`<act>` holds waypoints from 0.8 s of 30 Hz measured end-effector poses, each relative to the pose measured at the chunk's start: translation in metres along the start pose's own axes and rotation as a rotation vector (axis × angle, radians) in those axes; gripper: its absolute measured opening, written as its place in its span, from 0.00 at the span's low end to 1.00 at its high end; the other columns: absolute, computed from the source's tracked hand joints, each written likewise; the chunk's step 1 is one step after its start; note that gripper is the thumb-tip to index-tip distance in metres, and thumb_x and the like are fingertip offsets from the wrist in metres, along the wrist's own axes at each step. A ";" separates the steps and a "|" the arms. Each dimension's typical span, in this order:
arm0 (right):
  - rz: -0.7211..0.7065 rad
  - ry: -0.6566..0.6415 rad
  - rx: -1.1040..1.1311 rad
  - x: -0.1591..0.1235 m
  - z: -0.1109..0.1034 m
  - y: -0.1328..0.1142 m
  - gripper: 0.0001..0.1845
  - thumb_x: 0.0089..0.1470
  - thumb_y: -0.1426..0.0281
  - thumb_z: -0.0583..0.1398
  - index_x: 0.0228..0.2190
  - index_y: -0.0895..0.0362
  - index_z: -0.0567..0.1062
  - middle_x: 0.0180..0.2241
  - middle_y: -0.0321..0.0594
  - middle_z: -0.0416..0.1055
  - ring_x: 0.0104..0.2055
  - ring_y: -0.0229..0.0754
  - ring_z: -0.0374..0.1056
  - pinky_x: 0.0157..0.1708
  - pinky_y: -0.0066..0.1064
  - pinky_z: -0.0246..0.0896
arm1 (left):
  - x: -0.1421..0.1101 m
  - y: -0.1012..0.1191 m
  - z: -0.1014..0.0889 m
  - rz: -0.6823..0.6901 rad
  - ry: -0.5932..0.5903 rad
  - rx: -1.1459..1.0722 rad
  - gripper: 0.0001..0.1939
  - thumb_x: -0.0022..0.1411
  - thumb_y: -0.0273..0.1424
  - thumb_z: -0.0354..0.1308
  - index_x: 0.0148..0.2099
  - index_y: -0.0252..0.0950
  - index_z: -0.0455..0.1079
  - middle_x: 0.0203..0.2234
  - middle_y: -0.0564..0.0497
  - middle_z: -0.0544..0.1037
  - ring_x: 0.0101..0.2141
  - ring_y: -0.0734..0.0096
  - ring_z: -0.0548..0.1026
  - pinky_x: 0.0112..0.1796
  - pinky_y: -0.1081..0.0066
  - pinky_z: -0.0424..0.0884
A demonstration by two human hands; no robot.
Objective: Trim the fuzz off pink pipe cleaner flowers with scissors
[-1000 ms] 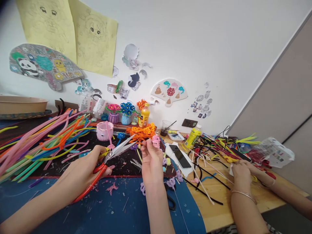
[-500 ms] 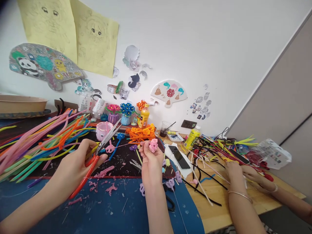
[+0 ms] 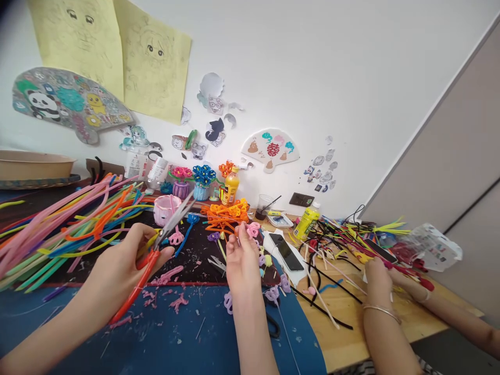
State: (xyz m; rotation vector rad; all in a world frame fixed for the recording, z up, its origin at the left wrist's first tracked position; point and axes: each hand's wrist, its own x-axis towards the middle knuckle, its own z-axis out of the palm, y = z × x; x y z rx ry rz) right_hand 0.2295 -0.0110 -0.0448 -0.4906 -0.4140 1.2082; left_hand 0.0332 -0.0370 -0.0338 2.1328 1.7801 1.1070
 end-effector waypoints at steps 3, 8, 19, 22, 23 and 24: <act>-0.067 -0.001 -0.044 0.000 0.000 0.001 0.14 0.38 0.69 0.72 0.27 0.56 0.74 0.23 0.27 0.69 0.21 0.26 0.61 0.20 0.17 0.59 | -0.001 0.000 0.002 0.014 -0.059 0.026 0.16 0.59 0.49 0.47 0.35 0.42 0.52 0.18 0.60 0.65 0.19 0.70 0.66 0.23 0.74 0.58; -0.206 0.030 -0.125 -0.003 0.003 0.001 0.14 0.37 0.68 0.72 0.26 0.57 0.74 0.24 0.28 0.71 0.23 0.29 0.64 0.23 0.20 0.61 | -0.002 -0.001 0.002 0.013 -0.082 0.075 0.16 0.60 0.49 0.48 0.36 0.42 0.53 0.21 0.58 0.69 0.22 0.68 0.70 0.24 0.73 0.59; -0.296 -0.051 -0.212 -0.012 0.009 0.003 0.09 0.38 0.71 0.70 0.24 0.58 0.77 0.24 0.33 0.76 0.28 0.35 0.70 0.32 0.28 0.66 | -0.007 -0.009 0.011 0.280 0.011 0.437 0.16 0.64 0.48 0.45 0.40 0.40 0.59 0.31 0.50 0.76 0.31 0.57 0.77 0.24 0.69 0.57; -0.281 -0.063 -0.182 -0.012 0.010 0.002 0.09 0.38 0.72 0.70 0.24 0.58 0.76 0.24 0.33 0.76 0.29 0.36 0.71 0.33 0.29 0.67 | -0.007 -0.010 0.013 0.280 0.010 0.472 0.16 0.64 0.47 0.46 0.40 0.40 0.59 0.30 0.51 0.76 0.30 0.56 0.77 0.22 0.69 0.55; -0.270 -0.061 -0.166 -0.012 0.010 0.001 0.09 0.37 0.72 0.70 0.24 0.57 0.76 0.24 0.33 0.76 0.28 0.35 0.71 0.32 0.28 0.67 | -0.007 -0.011 0.014 0.283 0.008 0.480 0.15 0.64 0.47 0.46 0.40 0.40 0.60 0.30 0.51 0.76 0.29 0.56 0.77 0.22 0.69 0.54; -0.256 -0.055 -0.151 -0.012 0.010 0.001 0.09 0.37 0.73 0.70 0.24 0.58 0.76 0.23 0.33 0.76 0.27 0.35 0.71 0.31 0.27 0.67 | -0.007 -0.011 0.014 0.291 0.006 0.485 0.15 0.64 0.46 0.46 0.41 0.40 0.60 0.30 0.51 0.76 0.29 0.56 0.77 0.21 0.69 0.54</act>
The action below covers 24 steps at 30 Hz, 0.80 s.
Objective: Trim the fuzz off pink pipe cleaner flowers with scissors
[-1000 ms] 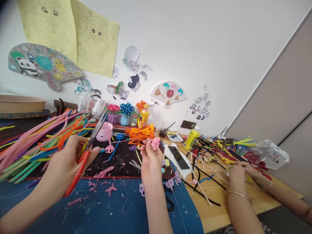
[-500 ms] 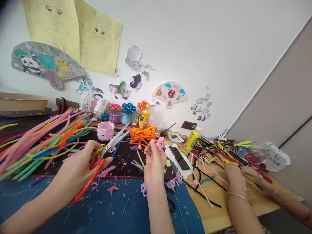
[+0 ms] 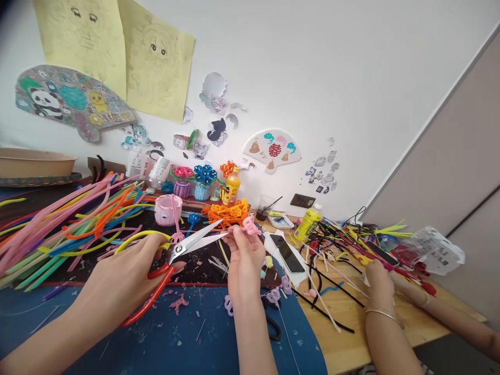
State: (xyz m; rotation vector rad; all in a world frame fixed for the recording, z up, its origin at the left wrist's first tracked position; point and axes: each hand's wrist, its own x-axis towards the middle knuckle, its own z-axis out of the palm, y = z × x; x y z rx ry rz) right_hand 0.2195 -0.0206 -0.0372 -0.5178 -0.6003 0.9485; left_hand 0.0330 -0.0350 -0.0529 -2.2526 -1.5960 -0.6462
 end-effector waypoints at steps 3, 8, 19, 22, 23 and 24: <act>0.036 0.022 0.024 0.001 -0.001 0.000 0.10 0.36 0.73 0.71 0.23 0.58 0.76 0.22 0.33 0.75 0.26 0.34 0.71 0.28 0.26 0.67 | 0.000 -0.002 0.001 0.040 0.012 0.014 0.15 0.64 0.44 0.48 0.46 0.39 0.61 0.32 0.50 0.77 0.28 0.57 0.77 0.20 0.70 0.53; 0.069 0.040 0.035 0.002 -0.003 0.000 0.09 0.35 0.73 0.71 0.22 0.58 0.76 0.22 0.34 0.76 0.25 0.34 0.71 0.26 0.24 0.65 | 0.000 -0.007 0.001 0.144 0.073 0.090 0.15 0.64 0.41 0.51 0.47 0.37 0.63 0.28 0.51 0.76 0.26 0.59 0.77 0.20 0.70 0.52; 0.068 -0.009 0.018 0.001 -0.005 0.000 0.08 0.37 0.71 0.70 0.21 0.58 0.76 0.22 0.34 0.75 0.26 0.34 0.71 0.32 0.26 0.68 | -0.001 -0.011 0.005 0.164 0.085 0.095 0.15 0.65 0.35 0.50 0.52 0.38 0.62 0.31 0.52 0.77 0.26 0.61 0.77 0.19 0.70 0.54; 0.079 -0.007 0.022 0.001 -0.004 0.000 0.08 0.36 0.71 0.70 0.21 0.58 0.76 0.21 0.34 0.75 0.26 0.34 0.71 0.31 0.26 0.67 | -0.001 -0.013 0.005 0.161 0.070 0.100 0.16 0.63 0.31 0.52 0.53 0.38 0.61 0.31 0.53 0.77 0.26 0.61 0.77 0.20 0.71 0.54; 0.083 -0.008 0.024 0.001 -0.004 -0.001 0.08 0.36 0.71 0.70 0.21 0.58 0.76 0.21 0.34 0.75 0.26 0.34 0.71 0.31 0.25 0.67 | -0.001 -0.013 0.005 0.160 0.066 0.100 0.16 0.63 0.31 0.53 0.53 0.39 0.61 0.32 0.53 0.77 0.26 0.61 0.77 0.20 0.71 0.54; 0.086 -0.006 0.029 0.002 -0.004 -0.001 0.08 0.36 0.70 0.70 0.21 0.58 0.76 0.21 0.34 0.75 0.26 0.34 0.71 0.31 0.25 0.67 | 0.000 -0.013 0.005 0.158 0.066 0.099 0.15 0.62 0.31 0.53 0.52 0.39 0.62 0.32 0.53 0.77 0.26 0.61 0.77 0.20 0.71 0.54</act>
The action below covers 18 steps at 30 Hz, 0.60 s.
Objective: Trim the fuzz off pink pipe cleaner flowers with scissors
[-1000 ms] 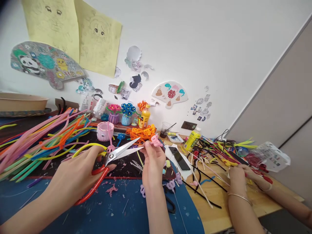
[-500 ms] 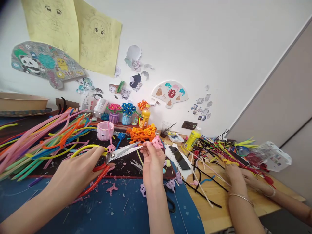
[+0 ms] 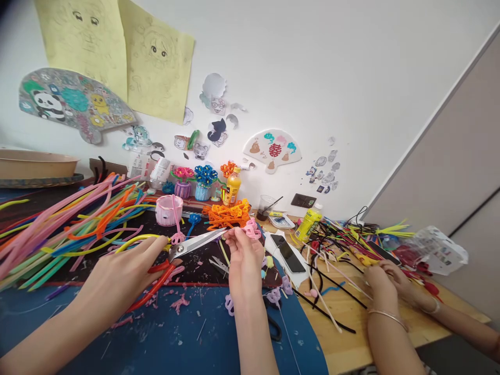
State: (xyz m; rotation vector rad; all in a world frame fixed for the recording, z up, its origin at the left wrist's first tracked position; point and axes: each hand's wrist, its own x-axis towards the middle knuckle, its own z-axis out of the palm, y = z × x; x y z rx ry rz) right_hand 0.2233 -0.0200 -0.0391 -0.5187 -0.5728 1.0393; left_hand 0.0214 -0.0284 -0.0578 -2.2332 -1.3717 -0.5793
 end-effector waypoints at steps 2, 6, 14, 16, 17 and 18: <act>0.008 0.008 0.006 0.001 0.000 0.000 0.09 0.36 0.70 0.71 0.21 0.58 0.76 0.21 0.33 0.75 0.26 0.34 0.70 0.31 0.25 0.67 | 0.000 0.000 0.000 -0.003 0.002 -0.006 0.15 0.63 0.32 0.53 0.52 0.39 0.62 0.32 0.53 0.77 0.26 0.61 0.77 0.20 0.71 0.54; 0.008 0.028 -0.007 0.000 0.000 0.000 0.09 0.36 0.70 0.70 0.21 0.58 0.76 0.21 0.33 0.74 0.26 0.34 0.69 0.32 0.26 0.67 | -0.001 -0.001 0.002 -0.021 -0.009 -0.050 0.14 0.63 0.33 0.52 0.51 0.41 0.62 0.33 0.52 0.77 0.28 0.61 0.76 0.21 0.71 0.53; -0.185 -0.022 -0.089 -0.001 0.003 -0.002 0.08 0.37 0.72 0.70 0.24 0.56 0.78 0.25 0.34 0.76 0.28 0.35 0.70 0.31 0.28 0.65 | 0.007 0.003 -0.006 -0.093 -0.195 -0.384 0.12 0.62 0.45 0.49 0.38 0.42 0.61 0.23 0.57 0.72 0.21 0.71 0.68 0.22 0.74 0.52; -0.241 0.005 -0.097 0.000 0.002 -0.002 0.09 0.36 0.73 0.71 0.25 0.56 0.78 0.25 0.33 0.77 0.27 0.35 0.70 0.31 0.28 0.65 | 0.010 0.004 -0.007 -0.093 -0.258 -0.499 0.13 0.60 0.45 0.51 0.33 0.42 0.58 0.19 0.60 0.66 0.19 0.74 0.63 0.22 0.75 0.52; -0.266 0.021 -0.103 0.001 0.002 -0.002 0.10 0.35 0.73 0.71 0.25 0.56 0.78 0.26 0.33 0.77 0.27 0.35 0.70 0.31 0.28 0.65 | 0.011 0.004 -0.008 -0.091 -0.285 -0.542 0.14 0.59 0.45 0.52 0.31 0.42 0.56 0.17 0.61 0.63 0.19 0.75 0.61 0.22 0.76 0.51; -0.286 0.034 -0.112 0.002 0.001 -0.001 0.10 0.35 0.73 0.71 0.25 0.56 0.79 0.26 0.33 0.77 0.27 0.35 0.70 0.31 0.29 0.65 | 0.012 0.004 -0.008 -0.092 -0.309 -0.575 0.14 0.58 0.44 0.53 0.30 0.42 0.55 0.17 0.61 0.62 0.18 0.75 0.59 0.22 0.76 0.51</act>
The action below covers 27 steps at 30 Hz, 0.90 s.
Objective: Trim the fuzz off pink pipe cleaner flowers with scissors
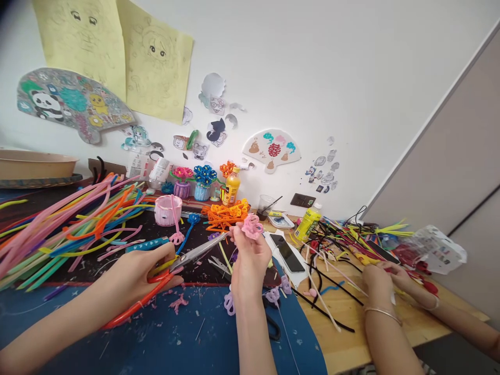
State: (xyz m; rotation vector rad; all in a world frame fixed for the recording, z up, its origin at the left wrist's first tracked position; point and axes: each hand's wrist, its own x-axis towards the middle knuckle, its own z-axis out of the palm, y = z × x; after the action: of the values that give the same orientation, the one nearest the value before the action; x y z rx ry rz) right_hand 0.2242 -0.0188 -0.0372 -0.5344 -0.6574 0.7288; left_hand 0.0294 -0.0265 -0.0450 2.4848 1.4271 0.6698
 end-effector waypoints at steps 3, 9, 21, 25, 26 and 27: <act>-0.031 0.011 -0.051 0.001 -0.002 0.000 0.10 0.35 0.72 0.71 0.24 0.58 0.78 0.23 0.34 0.75 0.26 0.36 0.69 0.31 0.30 0.64 | 0.001 0.000 -0.002 -0.018 -0.047 -0.048 0.16 0.56 0.44 0.54 0.29 0.42 0.53 0.17 0.62 0.60 0.19 0.75 0.58 0.22 0.76 0.50; -0.023 0.028 -0.080 -0.001 -0.001 -0.001 0.09 0.36 0.71 0.71 0.24 0.58 0.78 0.23 0.33 0.74 0.26 0.35 0.68 0.32 0.31 0.64 | 0.000 -0.002 0.001 -0.132 0.017 -0.135 0.12 0.58 0.42 0.50 0.38 0.42 0.54 0.20 0.60 0.67 0.21 0.71 0.67 0.25 0.74 0.60; -0.003 0.005 -0.094 -0.004 0.000 0.000 0.11 0.34 0.69 0.72 0.24 0.58 0.78 0.24 0.35 0.75 0.28 0.38 0.69 0.35 0.34 0.65 | -0.002 0.004 0.000 -0.118 0.020 0.008 0.13 0.59 0.45 0.50 0.40 0.42 0.57 0.31 0.53 0.76 0.26 0.65 0.74 0.24 0.73 0.60; -0.008 -0.005 -0.066 -0.003 0.000 0.000 0.11 0.33 0.70 0.72 0.23 0.58 0.78 0.23 0.34 0.75 0.27 0.37 0.70 0.35 0.34 0.65 | -0.002 0.002 0.003 -0.072 0.013 0.015 0.12 0.59 0.43 0.51 0.41 0.43 0.59 0.28 0.55 0.75 0.26 0.66 0.72 0.24 0.73 0.58; -0.003 -0.008 -0.048 -0.003 0.000 -0.001 0.11 0.33 0.70 0.72 0.23 0.57 0.78 0.23 0.34 0.75 0.27 0.37 0.69 0.35 0.33 0.64 | -0.002 0.002 0.003 -0.064 0.010 0.013 0.12 0.59 0.43 0.51 0.41 0.43 0.59 0.28 0.55 0.75 0.26 0.66 0.72 0.25 0.73 0.58; 0.002 -0.010 -0.031 -0.003 0.000 -0.001 0.11 0.32 0.71 0.72 0.22 0.57 0.78 0.23 0.33 0.75 0.27 0.36 0.69 0.34 0.32 0.64 | -0.002 0.002 0.003 -0.059 0.006 0.010 0.12 0.58 0.43 0.51 0.41 0.43 0.60 0.28 0.55 0.75 0.27 0.66 0.73 0.25 0.73 0.59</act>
State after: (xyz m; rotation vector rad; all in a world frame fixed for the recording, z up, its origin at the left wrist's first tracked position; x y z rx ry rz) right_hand 0.2230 -0.0215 -0.0378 -0.5608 -0.6783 0.7248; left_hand 0.0316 -0.0294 -0.0479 2.4395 1.5038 0.6599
